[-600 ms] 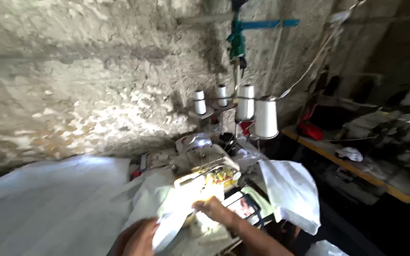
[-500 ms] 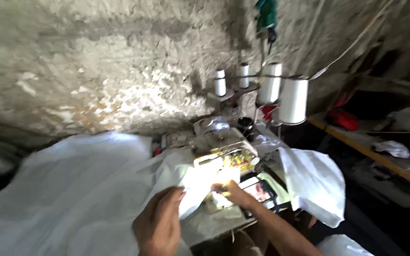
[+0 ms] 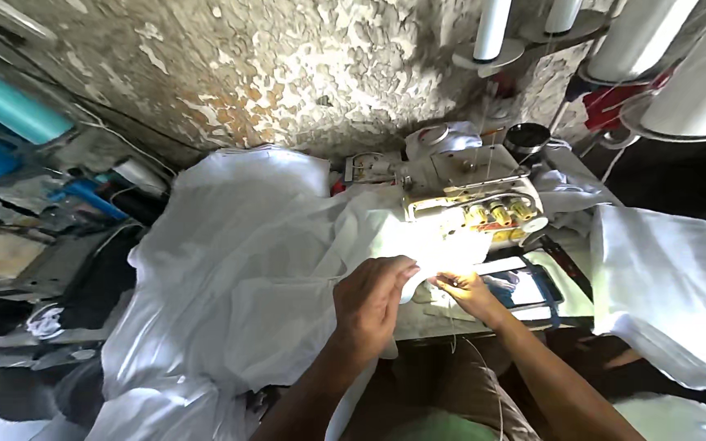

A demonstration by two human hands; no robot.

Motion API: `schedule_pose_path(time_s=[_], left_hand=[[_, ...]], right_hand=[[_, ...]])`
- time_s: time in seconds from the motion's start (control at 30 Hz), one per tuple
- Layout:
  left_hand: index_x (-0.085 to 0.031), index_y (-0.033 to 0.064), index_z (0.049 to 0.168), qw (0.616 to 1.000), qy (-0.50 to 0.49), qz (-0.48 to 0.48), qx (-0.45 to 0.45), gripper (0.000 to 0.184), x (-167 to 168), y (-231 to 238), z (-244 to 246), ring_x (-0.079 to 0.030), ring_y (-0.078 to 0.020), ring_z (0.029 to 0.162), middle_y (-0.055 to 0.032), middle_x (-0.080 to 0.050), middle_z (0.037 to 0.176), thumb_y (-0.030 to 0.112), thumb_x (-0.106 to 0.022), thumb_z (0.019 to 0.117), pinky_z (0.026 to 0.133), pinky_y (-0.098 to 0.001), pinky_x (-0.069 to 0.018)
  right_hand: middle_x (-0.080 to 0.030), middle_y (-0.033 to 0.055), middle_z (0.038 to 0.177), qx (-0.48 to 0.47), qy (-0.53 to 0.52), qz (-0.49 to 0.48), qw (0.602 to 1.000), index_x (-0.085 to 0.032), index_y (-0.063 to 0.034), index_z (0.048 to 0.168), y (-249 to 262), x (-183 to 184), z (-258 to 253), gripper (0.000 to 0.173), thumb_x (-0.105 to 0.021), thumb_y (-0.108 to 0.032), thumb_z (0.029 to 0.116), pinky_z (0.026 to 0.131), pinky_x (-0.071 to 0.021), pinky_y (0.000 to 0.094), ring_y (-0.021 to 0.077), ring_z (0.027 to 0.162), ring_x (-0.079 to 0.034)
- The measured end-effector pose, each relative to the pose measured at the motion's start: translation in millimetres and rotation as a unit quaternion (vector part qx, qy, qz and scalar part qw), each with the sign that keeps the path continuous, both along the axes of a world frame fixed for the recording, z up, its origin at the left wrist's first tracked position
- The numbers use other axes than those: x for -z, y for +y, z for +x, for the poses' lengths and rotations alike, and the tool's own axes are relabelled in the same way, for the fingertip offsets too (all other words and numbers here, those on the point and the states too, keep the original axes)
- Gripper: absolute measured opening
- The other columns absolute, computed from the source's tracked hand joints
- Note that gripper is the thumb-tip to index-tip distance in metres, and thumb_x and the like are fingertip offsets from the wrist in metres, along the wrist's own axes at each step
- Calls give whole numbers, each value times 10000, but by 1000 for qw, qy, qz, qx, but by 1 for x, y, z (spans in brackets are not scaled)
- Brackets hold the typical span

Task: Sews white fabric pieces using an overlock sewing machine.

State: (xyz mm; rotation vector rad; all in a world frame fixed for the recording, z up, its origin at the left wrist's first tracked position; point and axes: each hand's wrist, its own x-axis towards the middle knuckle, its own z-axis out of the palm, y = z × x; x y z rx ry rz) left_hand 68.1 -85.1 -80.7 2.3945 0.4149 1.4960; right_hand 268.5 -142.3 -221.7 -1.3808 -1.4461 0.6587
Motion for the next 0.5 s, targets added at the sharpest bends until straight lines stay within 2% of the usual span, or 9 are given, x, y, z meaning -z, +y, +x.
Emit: schedule_pose_path(time_s=[0.1,0.2,0.27,0.3,0.37,0.43,0.5], left_hand=[[-668,-5,981,999,19,-35,-3,172,12,11,3,-637,-34,788,-65,-678,847,132,-578,1035,756,-147,-515],[-687,14,962,993,64,-94,-9,170,18,14,0,-593,-17,740,-30,-656,813,142,-592,1019,711,-143,-487],[-706,41,960,983,125,-131,-10,181,22,3,-7,-623,-60,752,-24,-665,813,165,-587,1019,718,-207,-524],[-724,35,959,976,161,-145,-7,194,24,-6,-10,-661,-112,765,-46,-695,816,158,-583,1013,734,-275,-550],[-742,32,948,963,226,-150,2,210,34,-27,-14,-715,-208,799,-78,-738,827,149,-578,1007,767,-381,-567],[-768,53,912,961,249,-123,0,191,58,-46,-14,-737,-218,830,-60,-767,850,136,-609,979,781,-382,-578],[-774,76,869,968,239,-71,-11,162,89,-55,-10,-747,-185,866,-33,-785,888,103,-631,939,785,-337,-571]], right_hand=[[-719,108,871,4,3,2,1000,-741,64,995,0,3,-1,249,-606,-145,1000,781,-509,181,10,769,-619],[-700,51,813,17,35,-5,999,-748,48,970,-3,6,-5,248,-622,-163,1001,725,-495,149,-31,703,-580],[-697,32,793,25,36,8,999,-758,36,966,-7,11,-8,250,-621,-171,1000,696,-484,136,-48,681,-560],[-693,43,786,32,21,19,999,-761,35,957,-9,13,-9,252,-610,-162,997,705,-488,160,-24,686,-564],[-713,109,796,53,-29,50,997,-773,34,952,-13,18,-12,244,-589,-124,979,727,-534,275,94,702,-629],[-743,156,856,74,-71,92,991,-786,15,996,-15,25,-16,232,-582,-91,965,748,-569,387,212,744,-698],[-763,173,1023,113,-55,96,988,-781,17,1053,-18,31,-26,235,-577,-59,963,860,-584,372,227,910,-742]])
